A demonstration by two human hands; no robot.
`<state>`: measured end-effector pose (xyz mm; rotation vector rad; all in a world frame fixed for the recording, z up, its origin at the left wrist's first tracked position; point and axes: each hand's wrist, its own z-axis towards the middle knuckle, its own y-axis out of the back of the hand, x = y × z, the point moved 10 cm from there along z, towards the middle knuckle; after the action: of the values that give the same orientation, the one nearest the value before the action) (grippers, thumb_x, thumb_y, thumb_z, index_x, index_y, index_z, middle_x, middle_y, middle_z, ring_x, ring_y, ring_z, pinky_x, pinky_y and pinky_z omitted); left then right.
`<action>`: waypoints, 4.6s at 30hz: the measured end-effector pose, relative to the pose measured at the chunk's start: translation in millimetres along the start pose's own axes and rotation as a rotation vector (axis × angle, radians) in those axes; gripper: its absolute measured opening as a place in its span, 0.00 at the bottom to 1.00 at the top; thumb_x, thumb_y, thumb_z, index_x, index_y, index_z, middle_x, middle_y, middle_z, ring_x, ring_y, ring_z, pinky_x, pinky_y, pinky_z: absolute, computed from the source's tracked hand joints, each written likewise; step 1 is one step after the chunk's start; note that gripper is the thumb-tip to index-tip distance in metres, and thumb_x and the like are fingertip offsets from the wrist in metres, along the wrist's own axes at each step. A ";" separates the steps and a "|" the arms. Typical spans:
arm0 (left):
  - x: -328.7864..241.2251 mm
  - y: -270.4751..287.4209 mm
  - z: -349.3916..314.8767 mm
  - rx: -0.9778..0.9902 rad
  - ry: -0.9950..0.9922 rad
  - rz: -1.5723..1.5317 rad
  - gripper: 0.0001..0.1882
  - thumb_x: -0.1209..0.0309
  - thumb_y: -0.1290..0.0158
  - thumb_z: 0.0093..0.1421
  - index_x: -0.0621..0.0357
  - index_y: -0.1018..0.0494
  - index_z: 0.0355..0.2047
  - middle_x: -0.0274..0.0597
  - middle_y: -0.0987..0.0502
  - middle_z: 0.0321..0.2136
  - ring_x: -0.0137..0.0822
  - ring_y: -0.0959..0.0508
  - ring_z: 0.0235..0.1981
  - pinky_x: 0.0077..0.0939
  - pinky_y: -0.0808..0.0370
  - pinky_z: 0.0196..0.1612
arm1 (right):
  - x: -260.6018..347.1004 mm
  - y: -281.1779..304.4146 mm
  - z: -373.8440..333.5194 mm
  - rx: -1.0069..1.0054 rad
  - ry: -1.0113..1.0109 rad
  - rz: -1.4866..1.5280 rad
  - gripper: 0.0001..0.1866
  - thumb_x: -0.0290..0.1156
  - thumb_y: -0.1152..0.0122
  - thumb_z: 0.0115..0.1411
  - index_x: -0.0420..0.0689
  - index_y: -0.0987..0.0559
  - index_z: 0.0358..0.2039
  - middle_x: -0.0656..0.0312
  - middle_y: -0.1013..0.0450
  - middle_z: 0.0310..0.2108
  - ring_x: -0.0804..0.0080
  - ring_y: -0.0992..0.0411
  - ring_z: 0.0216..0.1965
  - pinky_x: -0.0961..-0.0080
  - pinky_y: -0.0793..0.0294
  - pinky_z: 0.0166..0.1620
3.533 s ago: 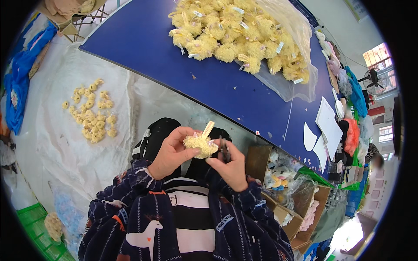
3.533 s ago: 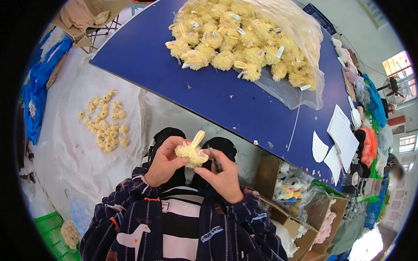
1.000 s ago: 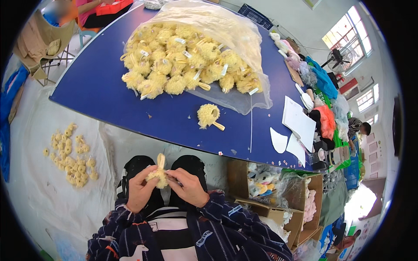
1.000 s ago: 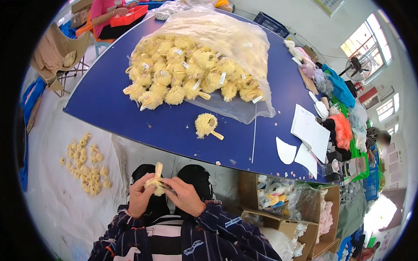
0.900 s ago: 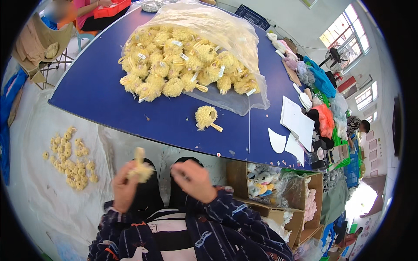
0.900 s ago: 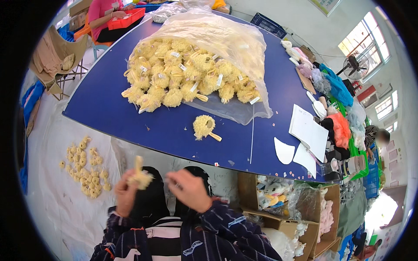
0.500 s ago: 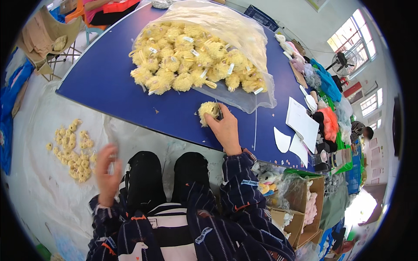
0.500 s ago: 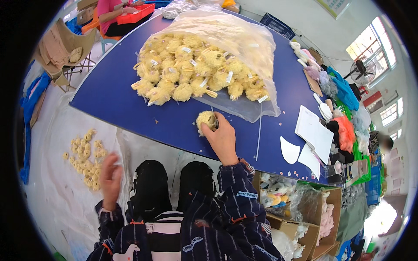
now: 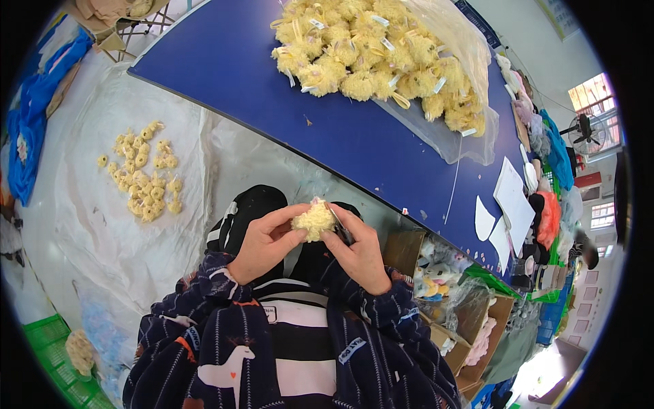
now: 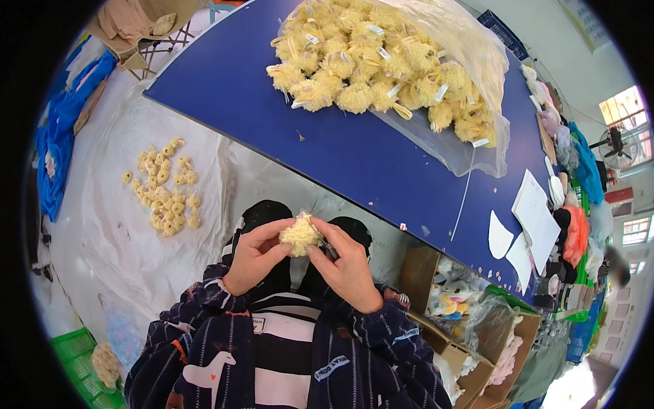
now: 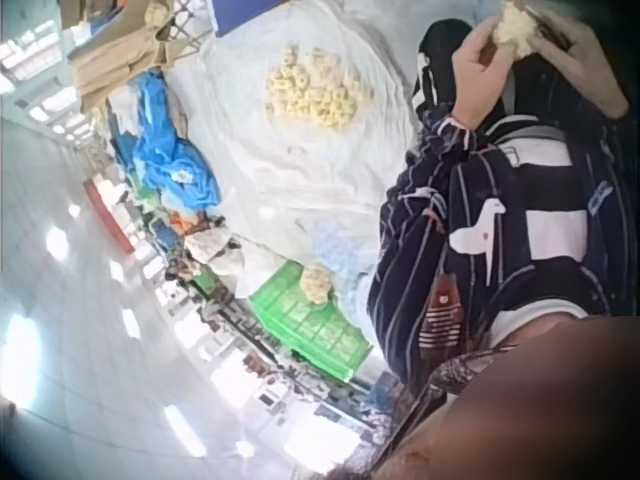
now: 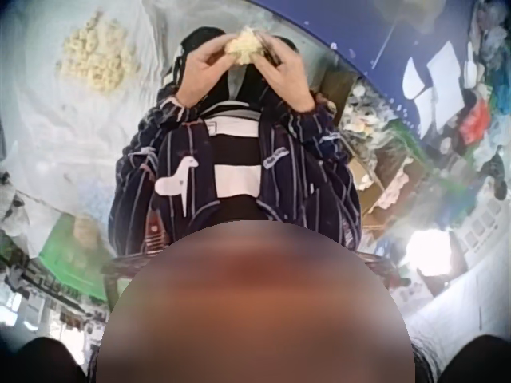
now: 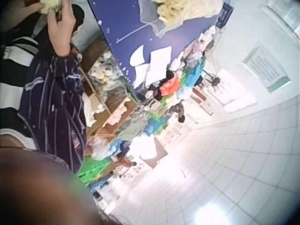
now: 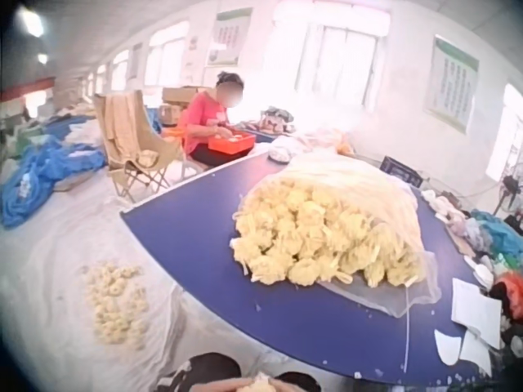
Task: The person sits on the floor and repeatedly picks up small yellow fluffy decorative items from a blue table. Using scissors, they trim the edges of each item and place the finished pieces back on the table. The process is repeated for multiple items in a consistent sequence.
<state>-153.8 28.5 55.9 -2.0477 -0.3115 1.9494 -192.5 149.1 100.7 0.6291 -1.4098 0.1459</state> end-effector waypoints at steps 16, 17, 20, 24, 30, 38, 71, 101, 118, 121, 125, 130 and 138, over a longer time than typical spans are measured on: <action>-17.8 -2.6 -3.4 0.072 -0.120 0.161 0.11 0.84 0.49 0.55 0.67 0.28 0.40 0.43 0.26 0.42 0.27 0.25 0.38 0.17 0.26 0.40 | -47.8 -10.9 -25.7 -0.055 -0.315 0.676 0.18 0.30 0.46 0.61 0.39 0.30 0.51 0.71 0.32 0.23 0.91 0.44 0.15 0.90 0.47 0.18; -15.4 0.0 -5.3 0.061 -0.099 0.228 0.11 0.83 0.47 0.53 0.67 0.28 0.38 0.43 0.25 0.39 0.27 0.24 0.36 0.17 0.26 0.37 | -53.3 -18.8 -29.2 -0.015 -0.372 0.682 0.18 0.29 0.47 0.60 0.38 0.29 0.50 0.70 0.31 0.24 0.90 0.41 0.17 0.89 0.44 0.19; -31.0 -7.0 -1.1 0.074 -0.229 0.523 0.11 0.82 0.44 0.51 0.66 0.27 0.36 0.44 0.24 0.33 0.28 0.23 0.30 0.18 0.26 0.32 | -53.5 -3.6 -30.6 -0.017 -0.390 0.544 0.17 0.27 0.48 0.59 0.36 0.29 0.48 0.65 0.28 0.31 0.85 0.34 0.27 0.84 0.33 0.29; -25.5 -2.3 -3.6 0.032 -0.251 0.614 0.09 0.82 0.44 0.50 0.64 0.28 0.34 0.41 0.24 0.29 0.26 0.26 0.25 0.17 0.29 0.27 | -40.1 -1.0 -19.5 -0.001 -0.101 0.414 0.18 0.28 0.47 0.58 0.34 0.30 0.48 0.62 0.27 0.37 0.80 0.32 0.41 0.78 0.31 0.45; -18.4 -20.9 1.3 0.153 -0.270 0.540 0.08 0.79 0.46 0.56 0.62 0.27 0.37 0.42 0.25 0.34 0.28 0.26 0.30 0.19 0.31 0.31 | -39.2 11.9 -31.1 0.072 -0.023 0.457 0.20 0.30 0.45 0.58 0.35 0.30 0.49 0.59 0.27 0.39 0.77 0.32 0.42 0.78 0.33 0.47; -8.3 -35.2 -0.5 0.185 -0.209 0.414 0.06 0.81 0.47 0.56 0.65 0.28 0.35 0.43 0.25 0.36 0.28 0.26 0.31 0.20 0.30 0.33 | -52.0 6.9 -53.8 0.189 -0.252 0.828 0.18 0.28 0.45 0.57 0.41 0.31 0.49 0.73 0.36 0.25 0.90 0.48 0.17 0.89 0.50 0.18; 13.1 -81.0 -1.3 0.272 0.017 0.275 0.23 0.80 0.51 0.59 0.69 0.40 0.55 0.51 0.31 0.50 0.39 0.30 0.51 0.30 0.33 0.52 | -60.4 50.8 -60.6 -0.204 -0.072 0.464 0.10 0.30 0.40 0.56 0.38 0.28 0.35 0.69 0.33 0.27 0.85 0.38 0.30 0.85 0.36 0.34; 24.3 -38.3 8.1 0.108 -0.008 0.410 0.14 0.76 0.48 0.59 0.64 0.34 0.45 0.44 0.26 0.40 0.31 0.25 0.40 0.23 0.30 0.43 | -38.6 53.7 -55.8 -0.227 0.050 0.285 0.25 0.26 0.38 0.49 0.38 0.32 0.48 0.57 0.33 0.39 0.67 0.32 0.42 0.76 0.33 0.46; 11.7 -45.6 9.8 0.178 -0.032 0.395 0.06 0.79 0.49 0.57 0.67 0.28 0.36 0.41 0.25 0.36 0.30 0.25 0.35 0.22 0.30 0.40 | -43.3 49.0 -52.3 -0.092 0.028 0.276 0.26 0.32 0.42 0.55 0.39 0.34 0.53 0.61 0.34 0.42 0.74 0.35 0.39 0.80 0.34 0.40; 13.7 -48.2 10.0 0.177 0.001 0.365 0.08 0.79 0.49 0.58 0.68 0.28 0.38 0.41 0.25 0.38 0.31 0.25 0.37 0.23 0.30 0.42 | -51.1 46.3 -52.5 -0.121 0.080 0.261 0.25 0.32 0.42 0.56 0.39 0.34 0.53 0.62 0.34 0.43 0.75 0.34 0.41 0.80 0.35 0.43; 33.1 -40.2 5.7 0.143 0.159 0.324 0.11 0.77 0.48 0.59 0.68 0.29 0.42 0.42 0.24 0.39 0.31 0.25 0.39 0.23 0.29 0.43 | -51.3 44.3 -50.5 -0.103 0.041 0.278 0.26 0.32 0.42 0.56 0.38 0.34 0.53 0.60 0.33 0.45 0.71 0.34 0.46 0.77 0.36 0.49; 38.5 -34.9 5.4 0.145 0.136 0.335 0.12 0.77 0.48 0.59 0.68 0.29 0.43 0.43 0.24 0.38 0.31 0.24 0.39 0.23 0.29 0.43 | -51.6 42.2 -50.0 -0.096 0.031 0.321 0.26 0.31 0.42 0.56 0.37 0.35 0.54 0.59 0.33 0.46 0.72 0.34 0.46 0.77 0.36 0.50; 29.8 -41.6 5.2 0.200 0.121 0.300 0.09 0.79 0.50 0.59 0.67 0.30 0.41 0.42 0.25 0.38 0.31 0.25 0.39 0.23 0.29 0.43 | -61.0 33.4 -49.0 -0.048 -0.055 0.480 0.27 0.32 0.43 0.58 0.36 0.37 0.55 0.58 0.33 0.49 0.74 0.35 0.50 0.76 0.37 0.54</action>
<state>-155.4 78.3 42.8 -2.1642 0.2221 1.9135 -176.1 217.1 52.2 0.2461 -1.5933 0.4758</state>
